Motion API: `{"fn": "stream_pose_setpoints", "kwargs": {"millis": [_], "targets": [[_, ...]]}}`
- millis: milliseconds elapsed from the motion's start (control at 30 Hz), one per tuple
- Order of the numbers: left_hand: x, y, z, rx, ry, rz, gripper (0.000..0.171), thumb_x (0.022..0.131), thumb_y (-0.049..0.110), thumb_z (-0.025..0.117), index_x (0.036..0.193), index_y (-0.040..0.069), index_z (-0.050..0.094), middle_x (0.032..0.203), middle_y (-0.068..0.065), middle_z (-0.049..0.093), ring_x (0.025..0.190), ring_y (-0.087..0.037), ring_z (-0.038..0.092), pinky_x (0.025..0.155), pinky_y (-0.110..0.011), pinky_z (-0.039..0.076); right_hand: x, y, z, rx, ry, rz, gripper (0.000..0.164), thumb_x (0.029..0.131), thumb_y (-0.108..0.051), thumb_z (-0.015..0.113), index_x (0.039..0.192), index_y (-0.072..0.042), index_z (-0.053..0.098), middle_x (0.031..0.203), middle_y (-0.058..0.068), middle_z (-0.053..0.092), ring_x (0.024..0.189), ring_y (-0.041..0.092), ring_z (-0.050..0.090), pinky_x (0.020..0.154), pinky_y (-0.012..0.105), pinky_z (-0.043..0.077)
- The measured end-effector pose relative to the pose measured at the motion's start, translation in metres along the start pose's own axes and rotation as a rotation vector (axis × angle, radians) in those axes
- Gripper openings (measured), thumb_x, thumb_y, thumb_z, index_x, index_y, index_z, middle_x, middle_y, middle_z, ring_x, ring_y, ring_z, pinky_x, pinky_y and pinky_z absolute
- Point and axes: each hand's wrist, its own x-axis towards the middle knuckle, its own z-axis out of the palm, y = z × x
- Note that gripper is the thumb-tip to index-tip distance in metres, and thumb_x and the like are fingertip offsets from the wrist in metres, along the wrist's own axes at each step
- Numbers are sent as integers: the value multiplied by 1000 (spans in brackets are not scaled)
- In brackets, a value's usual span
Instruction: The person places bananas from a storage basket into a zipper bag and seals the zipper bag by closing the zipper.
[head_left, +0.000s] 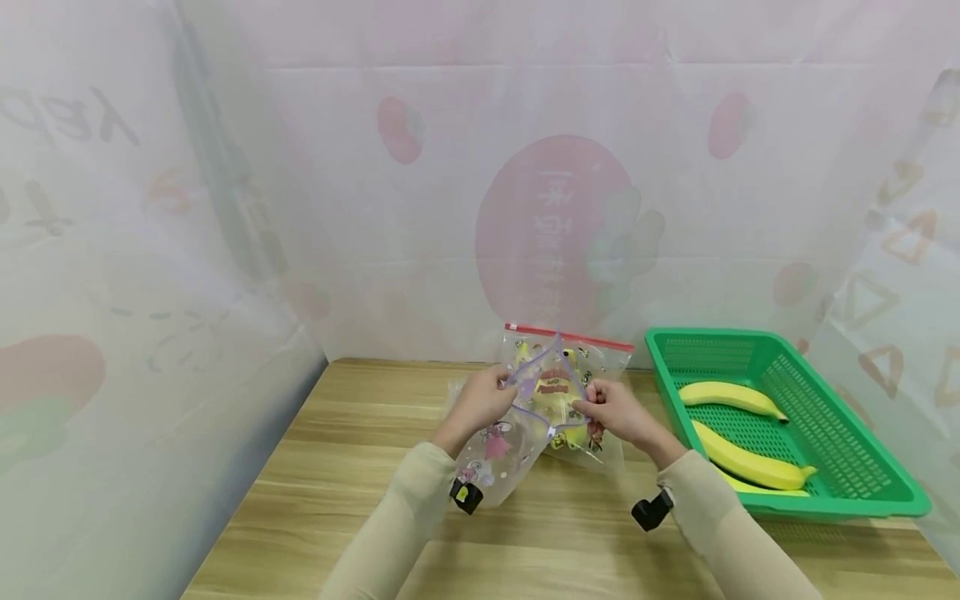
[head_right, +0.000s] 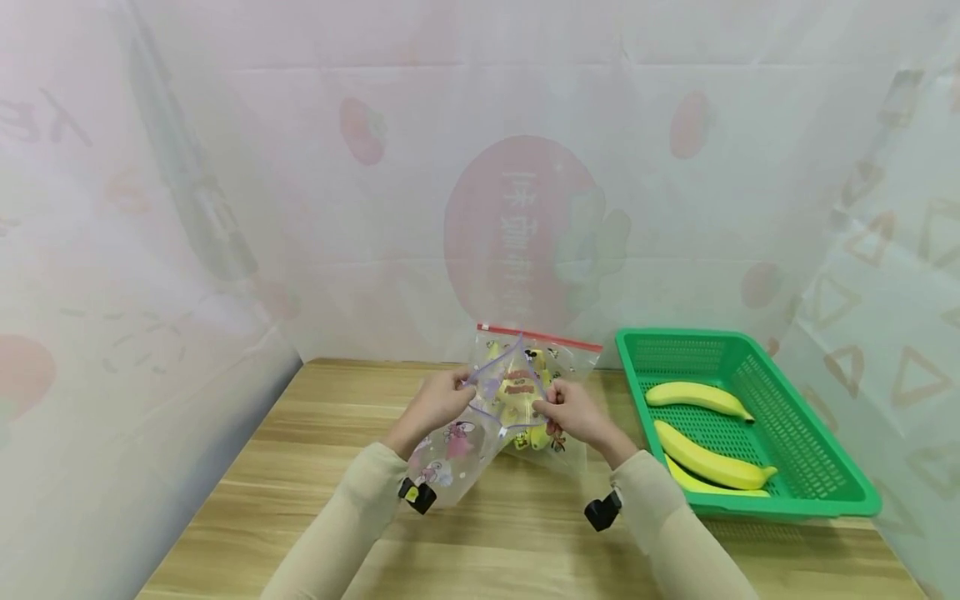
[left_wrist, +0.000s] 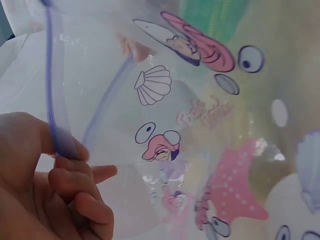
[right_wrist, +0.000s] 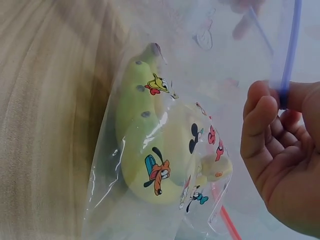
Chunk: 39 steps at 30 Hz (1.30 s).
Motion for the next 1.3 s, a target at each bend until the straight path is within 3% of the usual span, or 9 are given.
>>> {"fn": "stream_pose_setpoints", "kwargs": {"millis": [133,267,467,567,767,1033,1167,1300], "targets": [[3,0,4,68,-17,26,12,87,13,56,82,5,63,67,-3,53,51,-11,43,42,-21,37,-1,-5,4,-23,-31,-41,26,94,-6,57,77,-1,39,58,13,52,51,40,55,52,52,50],[6,2,7,133,-20,71,27,89,17,56,63,10,54,60,1,47,49,-10,40,42,-21,33,-2,-8,5,-48,-38,-66,26,94,-3,56,75,1,39,58,18,50,50,41,53,47,43,50],[6,4,5,28,8,67,29,96,16,47,74,2,60,56,1,42,44,-9,33,39,-21,29,-3,-9,3,-22,-5,-42,26,94,-6,57,77,-2,39,58,14,50,50,35,55,52,50,51],[4,4,1,-22,24,82,28,97,13,45,78,-2,59,57,1,41,44,-9,33,39,-21,29,-5,-7,1,-12,31,-23,25,94,-8,57,78,-2,40,59,11,52,51,31,56,52,46,51],[0,1,-4,-77,69,52,30,98,15,41,85,-6,57,57,1,38,43,-8,34,37,-20,29,-8,-1,-5,-24,99,3,24,95,-12,58,78,-2,43,61,10,55,58,40,58,50,37,50],[-3,2,-2,-92,74,42,32,100,18,42,91,-5,61,55,1,37,41,-8,32,35,-20,29,-9,-3,-6,-56,87,21,21,94,-14,60,86,0,46,66,12,57,59,36,60,51,34,52],[-2,-2,-1,-103,110,39,30,98,19,47,80,-2,60,52,2,34,40,-8,30,36,-20,27,-9,-5,-5,-72,116,22,16,93,-9,60,93,1,47,68,15,58,59,36,61,52,39,53],[0,-5,-3,-93,161,50,38,95,20,56,62,5,43,50,3,31,40,-8,30,37,-20,26,-9,-5,-7,-102,149,31,12,93,-8,59,94,1,51,67,13,59,57,31,60,53,42,52]]}}
